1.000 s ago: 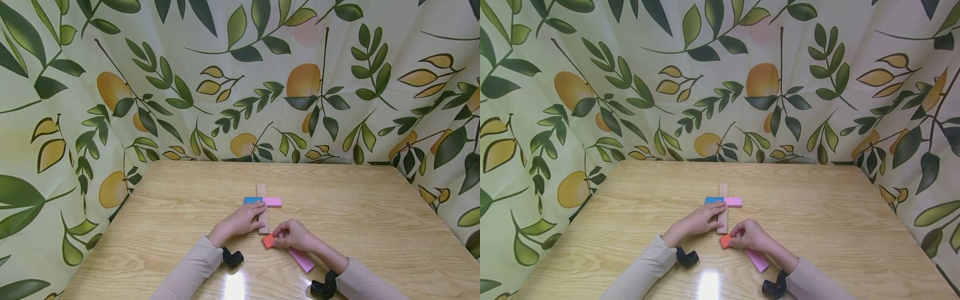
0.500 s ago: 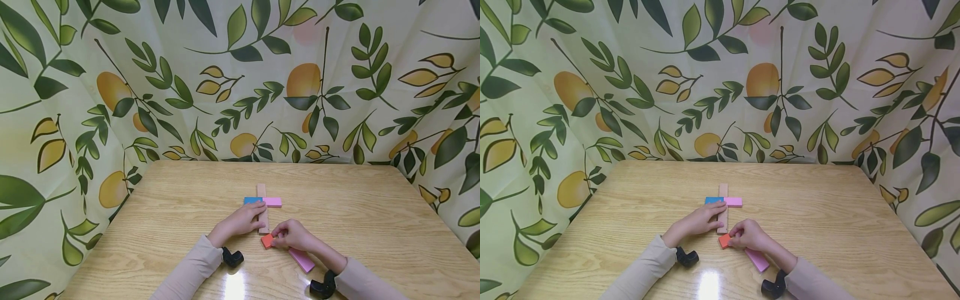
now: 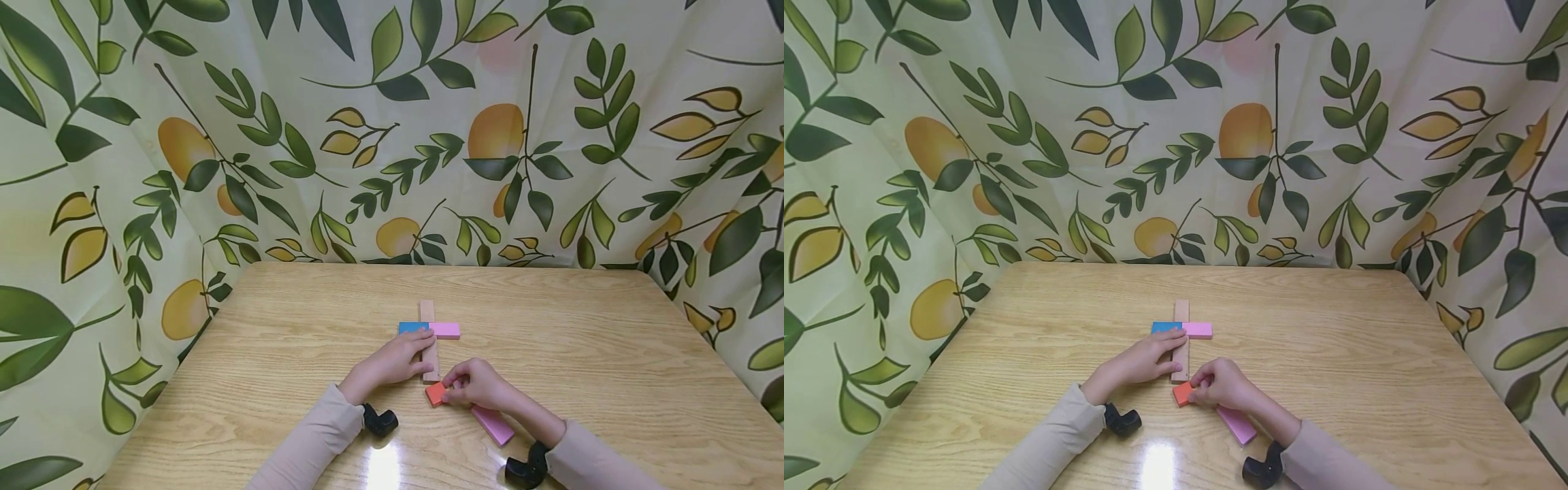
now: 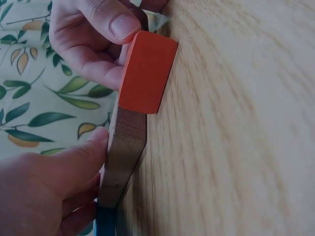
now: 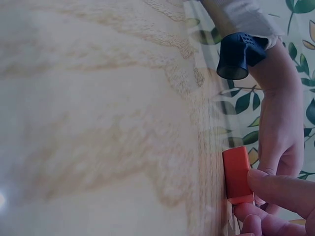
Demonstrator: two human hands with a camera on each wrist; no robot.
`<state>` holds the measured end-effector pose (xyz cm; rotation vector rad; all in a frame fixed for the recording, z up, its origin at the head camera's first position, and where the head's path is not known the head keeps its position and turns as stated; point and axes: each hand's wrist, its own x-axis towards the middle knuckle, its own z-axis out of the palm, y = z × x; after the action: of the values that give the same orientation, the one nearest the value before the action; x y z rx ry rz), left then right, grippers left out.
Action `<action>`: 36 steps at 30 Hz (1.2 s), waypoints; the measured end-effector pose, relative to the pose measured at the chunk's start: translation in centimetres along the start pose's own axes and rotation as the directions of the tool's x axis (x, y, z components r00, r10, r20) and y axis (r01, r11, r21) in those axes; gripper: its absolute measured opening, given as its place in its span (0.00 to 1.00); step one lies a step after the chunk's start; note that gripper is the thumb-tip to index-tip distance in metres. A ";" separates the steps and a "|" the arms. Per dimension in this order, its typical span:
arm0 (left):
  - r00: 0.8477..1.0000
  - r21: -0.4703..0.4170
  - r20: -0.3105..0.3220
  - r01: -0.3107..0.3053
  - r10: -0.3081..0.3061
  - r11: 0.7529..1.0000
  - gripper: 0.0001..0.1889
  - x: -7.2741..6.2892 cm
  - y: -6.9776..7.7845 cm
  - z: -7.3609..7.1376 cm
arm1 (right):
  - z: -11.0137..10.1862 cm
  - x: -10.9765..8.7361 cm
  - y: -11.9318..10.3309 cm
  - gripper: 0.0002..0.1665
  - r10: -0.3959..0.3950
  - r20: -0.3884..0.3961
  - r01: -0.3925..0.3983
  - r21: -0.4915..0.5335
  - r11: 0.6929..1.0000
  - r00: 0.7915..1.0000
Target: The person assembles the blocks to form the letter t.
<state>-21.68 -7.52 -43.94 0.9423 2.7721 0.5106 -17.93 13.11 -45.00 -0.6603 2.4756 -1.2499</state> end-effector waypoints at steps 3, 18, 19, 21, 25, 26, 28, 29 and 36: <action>1.000 0.000 0.000 0.000 0.000 1.000 0.30 0.0 0.0 0.0 | -0.1 -0.1 0.0 0.13 0.001 0.003 -0.001 0.008 1.000 1.000; 1.000 -0.009 0.011 0.009 -0.009 1.000 0.30 0.0 0.0 -0.1 | -1.0 -0.5 0.2 0.15 -0.022 -0.005 0.022 0.014 1.000 1.000; 1.000 -0.009 0.011 0.010 -0.010 1.000 0.30 0.0 0.0 -0.1 | -1.0 -0.6 0.2 0.15 -0.021 -0.007 0.021 0.018 1.000 1.000; 1.000 -0.010 0.012 0.010 -0.010 1.000 0.30 0.0 0.0 -0.1 | -1.1 -0.8 0.3 0.15 -0.019 -0.010 0.019 0.017 1.000 1.000; 1.000 -0.013 0.015 0.014 -0.014 1.000 0.30 0.0 0.0 -0.1 | -1.3 -1.1 0.4 0.15 -0.010 -0.025 0.010 0.010 1.000 1.000; 1.000 -0.013 0.016 0.015 -0.015 1.000 0.30 0.0 0.0 -0.1 | -1.4 -1.2 0.4 0.15 -0.010 -0.028 0.010 0.008 1.000 1.000; 1.000 -0.010 0.016 0.016 -0.015 1.000 0.30 0.0 0.0 -0.1 | -1.6 -1.4 0.4 0.16 -0.008 -0.033 0.009 0.009 1.000 0.999; 1.000 -0.008 0.016 0.015 -0.015 1.000 0.30 0.0 0.0 -0.1 | -1.7 -1.5 0.4 0.16 -0.008 -0.036 0.008 0.008 1.000 0.999; 1.000 -0.005 0.021 0.011 -0.011 1.000 0.30 0.0 0.1 -0.2 | -2.0 -2.1 0.7 0.16 0.008 -0.036 -0.007 0.022 1.000 0.999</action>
<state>-21.73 -7.50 -43.73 0.9257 2.7543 0.5029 -17.23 15.89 -44.36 -0.6280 2.4876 -1.2949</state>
